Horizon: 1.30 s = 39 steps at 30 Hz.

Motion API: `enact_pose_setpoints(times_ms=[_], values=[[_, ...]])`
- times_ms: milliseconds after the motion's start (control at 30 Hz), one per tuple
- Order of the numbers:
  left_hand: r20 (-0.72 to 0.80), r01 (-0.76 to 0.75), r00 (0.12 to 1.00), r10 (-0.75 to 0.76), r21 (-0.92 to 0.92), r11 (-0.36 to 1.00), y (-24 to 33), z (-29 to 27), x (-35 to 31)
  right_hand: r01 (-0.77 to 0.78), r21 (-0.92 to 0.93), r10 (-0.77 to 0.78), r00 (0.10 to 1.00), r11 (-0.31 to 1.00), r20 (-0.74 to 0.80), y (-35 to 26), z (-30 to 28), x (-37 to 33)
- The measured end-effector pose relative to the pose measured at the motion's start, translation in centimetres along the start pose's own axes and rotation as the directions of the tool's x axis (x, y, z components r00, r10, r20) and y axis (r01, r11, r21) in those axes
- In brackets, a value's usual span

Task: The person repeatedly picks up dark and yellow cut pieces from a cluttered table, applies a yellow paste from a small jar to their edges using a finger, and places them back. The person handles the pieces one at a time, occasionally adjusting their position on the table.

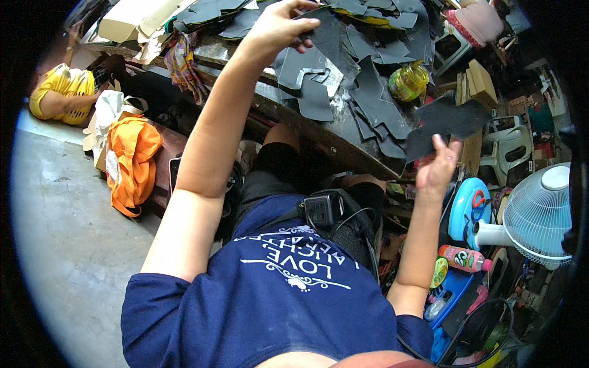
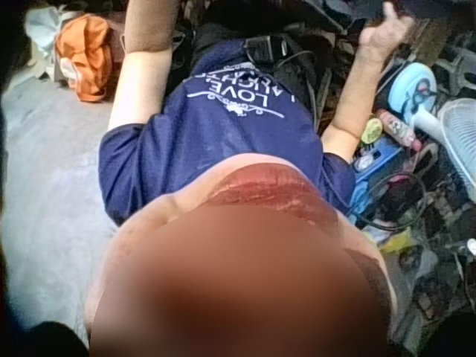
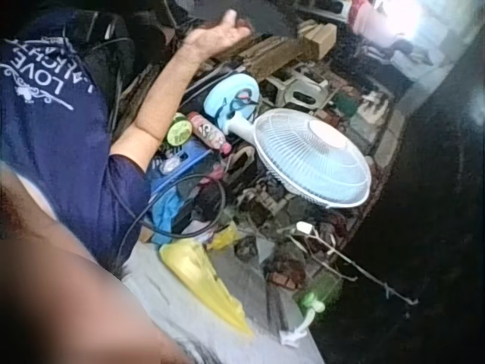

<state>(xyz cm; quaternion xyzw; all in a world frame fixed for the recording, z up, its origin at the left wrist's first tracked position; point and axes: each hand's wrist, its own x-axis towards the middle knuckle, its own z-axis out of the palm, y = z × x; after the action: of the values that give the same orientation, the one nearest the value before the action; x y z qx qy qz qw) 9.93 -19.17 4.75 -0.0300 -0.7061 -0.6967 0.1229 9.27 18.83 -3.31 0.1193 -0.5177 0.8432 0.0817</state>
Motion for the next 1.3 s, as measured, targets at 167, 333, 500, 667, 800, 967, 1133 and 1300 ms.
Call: enact_pose_setpoints(times_ms=[167,333,500,667,800,967,1133,1300], values=[[-0.125,0.052,0.99,-0.068,-0.126,0.991,-1.2,-1.4,-5.1,0.098,-0.932,-0.598,0.789,0.349,-0.141,-6.0,-3.0,3.5],[-0.317,-0.04,0.946,-0.069,-0.325,0.945,-1.7,-1.4,-9.0,0.409,-0.89,-0.821,0.566,0.204,0.072,-11.3,-4.7,7.0],[-0.345,0.062,0.916,-0.206,-0.386,0.921,-3.3,-1.1,-10.8,0.253,-0.872,-0.849,0.451,0.418,-0.276,-14.3,-8.4,11.1],[-0.307,0.019,0.935,-0.179,-0.461,0.887,-4.0,-0.5,-10.2,0.361,-0.762,-0.807,0.483,0.538,-0.34,-15.2,-11.5,13.1],[-0.162,0.098,0.965,-0.205,-0.5,0.86,-3.3,0.4,-10.5,0.398,-0.685,-0.768,0.511,0.61,-0.387,-14.5,-10.3,12.5],[-0.146,0.079,0.978,-0.15,-0.407,0.91,-3.0,1.3,-10.4,0.473,-0.615,-0.764,0.519,0.631,-0.384,-13.5,-7.3,11.1],[-0.241,0.073,0.961,-0.139,-0.264,0.962,-3.2,1.0,-10.4,0.446,-0.642,-0.774,0.47,0.624,-0.425,-14.4,-5.9,10.4],[-0.178,0.019,0.98,-0.085,-0.343,0.939,-3.4,2.0,-10.0,0.34,-0.592,-0.557,0.798,0.731,-0.23,-9.5,-0.8,7.5]])
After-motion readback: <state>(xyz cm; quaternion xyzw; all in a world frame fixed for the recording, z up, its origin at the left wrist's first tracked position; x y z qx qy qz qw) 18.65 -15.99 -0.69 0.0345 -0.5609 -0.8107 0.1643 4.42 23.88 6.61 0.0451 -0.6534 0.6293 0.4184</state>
